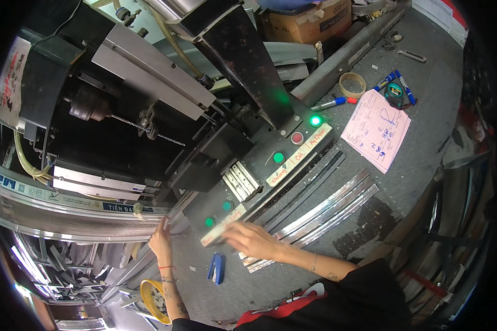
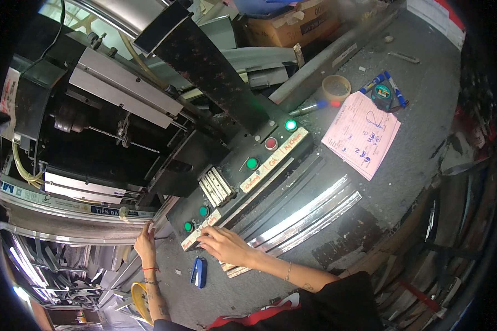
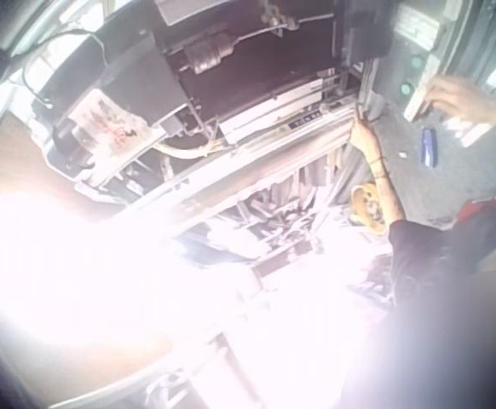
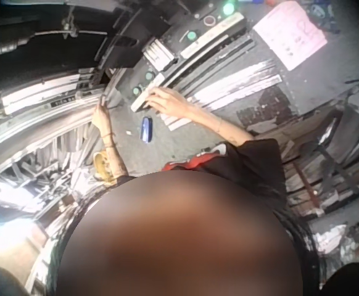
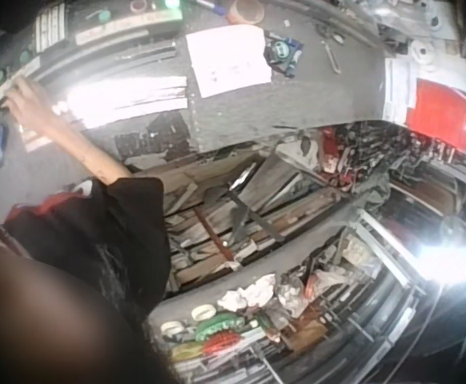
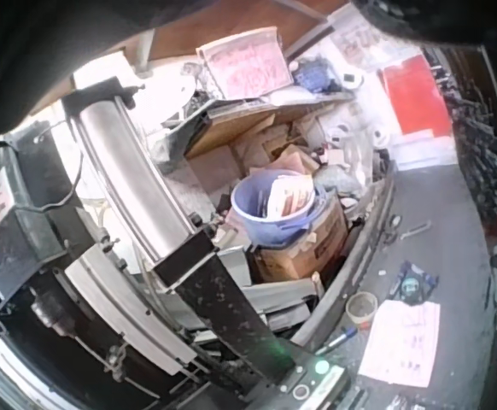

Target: The person measures and marks metal rods with a tape measure and marker, then places them into a cutting machine to cut them to length. They repeat this process for several rods, stacking the cut pieces on the workbench.

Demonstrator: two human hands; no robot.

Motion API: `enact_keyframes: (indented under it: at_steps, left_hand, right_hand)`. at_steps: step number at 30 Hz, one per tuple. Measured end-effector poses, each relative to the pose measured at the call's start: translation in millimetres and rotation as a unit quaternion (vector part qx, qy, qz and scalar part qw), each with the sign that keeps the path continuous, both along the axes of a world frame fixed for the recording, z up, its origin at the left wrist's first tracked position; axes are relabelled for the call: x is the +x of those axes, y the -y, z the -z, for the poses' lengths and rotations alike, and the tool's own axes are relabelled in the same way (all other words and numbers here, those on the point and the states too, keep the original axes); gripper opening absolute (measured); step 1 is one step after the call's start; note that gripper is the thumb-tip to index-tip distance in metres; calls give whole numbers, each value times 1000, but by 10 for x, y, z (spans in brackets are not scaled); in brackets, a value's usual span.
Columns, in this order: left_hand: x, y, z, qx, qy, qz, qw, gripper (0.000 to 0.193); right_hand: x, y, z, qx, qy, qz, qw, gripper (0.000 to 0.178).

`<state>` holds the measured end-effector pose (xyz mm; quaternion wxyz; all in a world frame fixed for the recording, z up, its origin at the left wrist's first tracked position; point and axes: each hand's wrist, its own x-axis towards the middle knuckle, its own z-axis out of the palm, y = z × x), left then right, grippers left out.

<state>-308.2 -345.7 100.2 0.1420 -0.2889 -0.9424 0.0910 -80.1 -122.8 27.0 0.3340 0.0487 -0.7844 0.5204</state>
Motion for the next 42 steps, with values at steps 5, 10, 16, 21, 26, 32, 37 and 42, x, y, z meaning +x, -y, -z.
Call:
enact_keyframes:
  at_steps: [5, 10, 16, 21, 26, 32, 37, 42]
  left_hand:
    - [-39, -122, 62, -14, -23, 30, 999, 35]
    - [-63, -250, 83, 12, 14, 33, 999, 32]
    - [-100, -249, 41, 25, 63, 18, 998, 31]
    - [-123, -256, 100, 43, 46, 40, 997, 32]
    - [-86, -294, 103, 59, 52, 34, 996, 32]
    - [-12, -350, 29, 63, 59, 13, 996, 35]
    - [513, -403, 82, 233, 7, 102, 967, 39]
    - [1158, -543, 289, 114, 48, 205, 971, 69]
  right_hand:
    - [13, 27, 0, -14, 9, -19, 1000, 21]
    - [-3, -17, 26, -16, 1, -21, 1000, 21]
    - [6, -81, 68, 27, 49, 0, 998, 22]
    - [11, -75, 80, 28, 73, -25, 997, 23]
    - [11, -42, 106, 33, 80, -31, 996, 22]
    - [-8, -35, 128, 37, 28, 5, 999, 19]
    - [2, -109, 93, 45, 6, 28, 999, 18]
    - [33, -169, 0, 35, 40, 6, 999, 20]
